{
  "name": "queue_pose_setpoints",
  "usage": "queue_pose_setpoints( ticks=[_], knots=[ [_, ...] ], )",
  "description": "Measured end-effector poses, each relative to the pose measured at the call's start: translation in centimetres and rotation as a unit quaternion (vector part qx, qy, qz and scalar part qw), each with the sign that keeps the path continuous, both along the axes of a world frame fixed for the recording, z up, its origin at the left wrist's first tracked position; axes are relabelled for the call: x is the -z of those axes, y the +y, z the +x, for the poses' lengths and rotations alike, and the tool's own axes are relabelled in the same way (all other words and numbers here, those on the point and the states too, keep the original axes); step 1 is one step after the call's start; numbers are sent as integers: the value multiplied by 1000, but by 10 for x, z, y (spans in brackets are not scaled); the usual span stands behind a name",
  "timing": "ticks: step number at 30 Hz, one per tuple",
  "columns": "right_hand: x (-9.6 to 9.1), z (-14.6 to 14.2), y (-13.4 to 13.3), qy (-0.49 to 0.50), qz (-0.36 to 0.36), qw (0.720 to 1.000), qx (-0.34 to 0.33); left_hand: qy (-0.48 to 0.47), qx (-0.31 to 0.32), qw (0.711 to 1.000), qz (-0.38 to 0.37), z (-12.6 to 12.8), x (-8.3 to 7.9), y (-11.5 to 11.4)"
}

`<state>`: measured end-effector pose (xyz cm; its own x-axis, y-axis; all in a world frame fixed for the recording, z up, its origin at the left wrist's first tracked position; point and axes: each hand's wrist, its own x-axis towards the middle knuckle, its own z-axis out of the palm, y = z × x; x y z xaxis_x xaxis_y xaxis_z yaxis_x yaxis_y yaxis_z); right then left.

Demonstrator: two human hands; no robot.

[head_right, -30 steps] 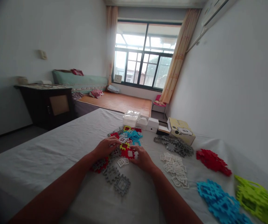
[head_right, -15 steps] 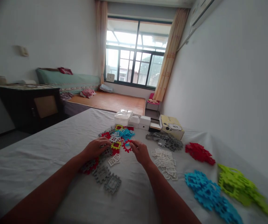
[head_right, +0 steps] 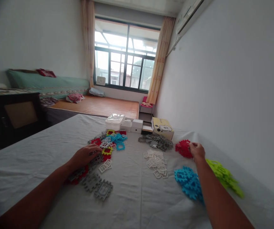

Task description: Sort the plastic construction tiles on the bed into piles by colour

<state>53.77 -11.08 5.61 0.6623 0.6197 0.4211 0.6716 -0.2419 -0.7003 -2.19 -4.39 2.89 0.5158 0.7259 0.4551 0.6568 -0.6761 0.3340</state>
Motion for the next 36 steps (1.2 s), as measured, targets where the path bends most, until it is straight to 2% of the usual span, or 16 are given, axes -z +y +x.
queue_pose_setpoints(
  ticks=[3,6,8,11,14,17,20,23,26,31,34,36],
  knots=[
    [-4,11,0,-19,-3,999,35,-4,-12,1000,-2,-1,1,1],
    [-5,-2,15,-52,-6,998,37,-4,-19,1000,-3,-1,1,1],
    [-1,-26,30,-76,-14,997,-1,-3,-22,1000,-2,-1,0,0],
    [8,-80,52,-116,-43,986,-114,2,-30,1000,-1,-1,-1,-2],
    [18,-138,69,-246,-112,931,-246,15,-30,999,2,-2,-1,-4],
    [27,-180,86,-349,-170,868,-308,23,-30,999,5,-2,0,-6],
    [36,-199,105,-380,-205,840,-329,30,-28,999,9,-3,0,-7],
    [39,-201,123,-402,-228,817,-345,36,-25,999,14,-3,0,-7],
    [36,-191,128,-410,-236,811,-344,49,-21,998,15,-3,1,-6],
    [26,-177,116,-408,-218,825,-325,65,-16,998,17,-1,1,-4],
    [21,-189,105,-402,-190,838,-315,64,-14,998,18,-1,0,-5],
    [18,-210,94,-392,-169,845,-321,60,-15,998,20,-1,-1,-6]
  ],
)
